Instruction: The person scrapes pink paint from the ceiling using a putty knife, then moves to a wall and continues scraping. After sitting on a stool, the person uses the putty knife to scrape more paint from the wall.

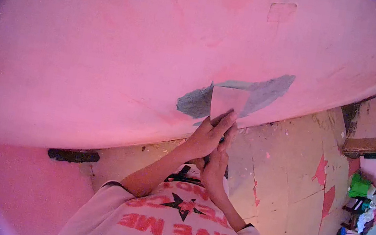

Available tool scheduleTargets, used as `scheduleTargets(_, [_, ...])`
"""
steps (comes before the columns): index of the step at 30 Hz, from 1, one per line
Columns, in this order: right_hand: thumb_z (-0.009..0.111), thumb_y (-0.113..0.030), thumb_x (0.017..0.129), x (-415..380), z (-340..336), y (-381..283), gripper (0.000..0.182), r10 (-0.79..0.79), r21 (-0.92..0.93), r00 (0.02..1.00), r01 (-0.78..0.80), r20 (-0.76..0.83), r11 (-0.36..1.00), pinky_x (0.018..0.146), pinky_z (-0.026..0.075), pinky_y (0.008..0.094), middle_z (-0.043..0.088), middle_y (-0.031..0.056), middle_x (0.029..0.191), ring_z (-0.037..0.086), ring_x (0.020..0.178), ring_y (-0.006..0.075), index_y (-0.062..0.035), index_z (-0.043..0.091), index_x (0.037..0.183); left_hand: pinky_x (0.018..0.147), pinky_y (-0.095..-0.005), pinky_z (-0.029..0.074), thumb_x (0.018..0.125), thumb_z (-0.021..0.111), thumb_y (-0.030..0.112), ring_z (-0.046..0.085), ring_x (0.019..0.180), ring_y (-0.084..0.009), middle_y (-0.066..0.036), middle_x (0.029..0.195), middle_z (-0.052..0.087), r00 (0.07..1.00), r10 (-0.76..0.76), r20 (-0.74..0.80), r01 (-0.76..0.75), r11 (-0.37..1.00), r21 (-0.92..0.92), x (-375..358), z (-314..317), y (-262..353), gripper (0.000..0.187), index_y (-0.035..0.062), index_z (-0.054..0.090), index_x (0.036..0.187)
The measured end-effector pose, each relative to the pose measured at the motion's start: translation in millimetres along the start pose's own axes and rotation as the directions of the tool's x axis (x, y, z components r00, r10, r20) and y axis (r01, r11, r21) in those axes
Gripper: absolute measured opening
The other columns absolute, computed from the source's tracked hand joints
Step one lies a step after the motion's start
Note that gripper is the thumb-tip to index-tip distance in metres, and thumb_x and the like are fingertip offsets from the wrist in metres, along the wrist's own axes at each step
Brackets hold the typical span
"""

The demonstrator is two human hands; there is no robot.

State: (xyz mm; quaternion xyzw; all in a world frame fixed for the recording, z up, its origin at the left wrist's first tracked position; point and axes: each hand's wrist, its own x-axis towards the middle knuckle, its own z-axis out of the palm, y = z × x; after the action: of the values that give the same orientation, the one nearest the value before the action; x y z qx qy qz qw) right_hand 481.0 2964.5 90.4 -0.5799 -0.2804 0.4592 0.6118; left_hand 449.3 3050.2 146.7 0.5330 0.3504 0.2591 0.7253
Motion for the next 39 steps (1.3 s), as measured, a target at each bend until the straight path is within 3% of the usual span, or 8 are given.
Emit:
scheduleTargets(3, [0.032, -0.024, 0.091, 8.5, 3.5, 11.0, 0.031, -0.351, -0.258, 0.932, 0.321, -0.083, 0.911, 0.035, 0.023, 0.0218, 0.048, 0.0011, 0.054, 0.039, 0.041, 0.0054, -0.0021, 0.05, 0.079, 0.036, -0.0251, 0.035, 0.091, 0.039, 0.045, 0.042, 0.035, -0.0123, -0.002, 0.046, 0.042, 0.999, 0.03, 0.011, -0.03, 0.999, 0.022, 4.5, -2.4, -0.8, 0.044, 0.0077, 0.044, 0.067])
scheduleTargets(9, [0.046, -0.016, 0.082, 5.5, -7.6, 40.2, 0.023, 0.022, 0.18, 0.997, -0.008, -0.078, 0.984, 0.057, 0.042, 0.0377, 0.058, 0.0143, 0.079, 0.056, 0.069, 0.0276, 0.0016, 0.052, 0.095, 0.036, -0.0233, 0.035, 0.092, 0.038, 0.042, 0.042, 0.036, -0.0106, -0.001, 0.05, 0.041, 0.998, -0.002, 0.061, 0.002, 1.0, -0.015, 6.2, -4.2, -7.7, 0.041, 0.0083, 0.042, 0.069])
scheduleTargets(11, [0.037, -0.031, 0.092, 5.1, -12.4, 29.1, 0.052, -0.266, -0.408, 0.96, 0.278, 0.088, 0.87, 0.06, 0.044, 0.0326, 0.054, 0.0127, 0.082, 0.052, 0.066, 0.0181, 0.0009, 0.029, 0.132, 0.041, -0.0223, 0.032, 0.094, 0.037, 0.038, 0.038, 0.04, -0.0086, 0.0, 0.049, 0.038, 0.999, -0.031, 0.031, 0.033, 0.998, -0.054, 6.7, -1.5, -3.3, 0.039, 0.0058, 0.043, 0.073])
scheduleTargets(15, [0.042, -0.025, 0.09, 8.8, -8.6, 21.7, 0.049, -0.337, -0.372, 0.941, 0.327, 0.039, 0.869, 0.061, 0.043, 0.0329, 0.054, 0.0132, 0.087, 0.052, 0.069, 0.0181, 0.002, 0.031, 0.129, 0.041, -0.0225, 0.032, 0.094, 0.038, 0.037, 0.038, 0.04, -0.0086, 0.0, 0.052, 0.038, 0.998, -0.027, 0.056, 0.029, 0.999, -0.03, 7.1, -4.0, -4.9, 0.038, 0.0057, 0.042, 0.073])
scheduleTargets(18, [0.045, -0.023, 0.087, 6.2, -7.9, 15.3, 0.051, 0.11, -0.01, 0.994, -0.11, 0.018, 0.994, 0.065, 0.044, 0.0343, 0.054, 0.0142, 0.092, 0.053, 0.073, 0.0198, 0.0036, 0.031, 0.129, 0.041, -0.023, 0.032, 0.094, 0.038, 0.037, 0.038, 0.04, -0.0082, 0.0, 0.053, 0.039, 0.997, 0.027, 0.079, -0.022, 0.997, -0.072, 8.6, -4.8, -9.9, 0.037, 0.0061, 0.041, 0.072])
scheduleTargets(24, [0.026, -0.02, 0.089, 17.5, -4.4, 26.1, 0.041, -0.537, -0.642, 0.836, 0.474, 0.112, 0.603, 0.08, 0.045, 0.039, 0.058, 0.0244, 0.101, 0.058, 0.095, 0.0319, 0.0057, 0.051, 0.109, 0.04, -0.0229, 0.033, 0.094, 0.037, 0.038, 0.039, 0.041, -0.0073, 0.0, 0.054, 0.039, 0.999, -0.011, 0.036, 0.011, 1.0, -0.002, 9.1, -7.6, -0.8, 0.039, 0.0063, 0.041, 0.071])
scheduleTargets(36, [0.033, -0.017, 0.088, 15.5, 4.7, -3.3, 0.033, 0.114, 0.102, 0.993, -0.112, -0.014, 0.989, 0.061, 0.044, 0.0383, 0.057, 0.0209, 0.101, 0.058, 0.075, 0.0243, 0.004, 0.048, 0.109, 0.044, -0.0241, 0.037, 0.091, 0.042, 0.041, 0.044, 0.048, -0.0104, -0.001, 0.062, 0.044, 0.993, -0.092, 0.076, 0.091, 0.996, 0.01, 11.7, -10.4, 10.1, 0.038, 0.0078, 0.045, 0.073])
scheduleTargets(39, [0.042, -0.013, 0.082, 20.7, 4.7, -12.2, 0.04, -0.397, -0.505, 0.915, 0.376, 0.071, 0.777, 0.067, 0.044, 0.0434, 0.05, 0.0251, 0.114, 0.058, 0.083, 0.0353, 0.0055, 0.041, 0.117, 0.037, -0.0231, 0.035, 0.091, 0.043, 0.041, 0.043, 0.043, -0.0098, -0.001, 0.061, 0.044, 0.993, 0.104, -0.055, -0.103, 0.994, 0.02, 6.2, -1.4, 23.6, 0.037, 0.0083, 0.046, 0.074])
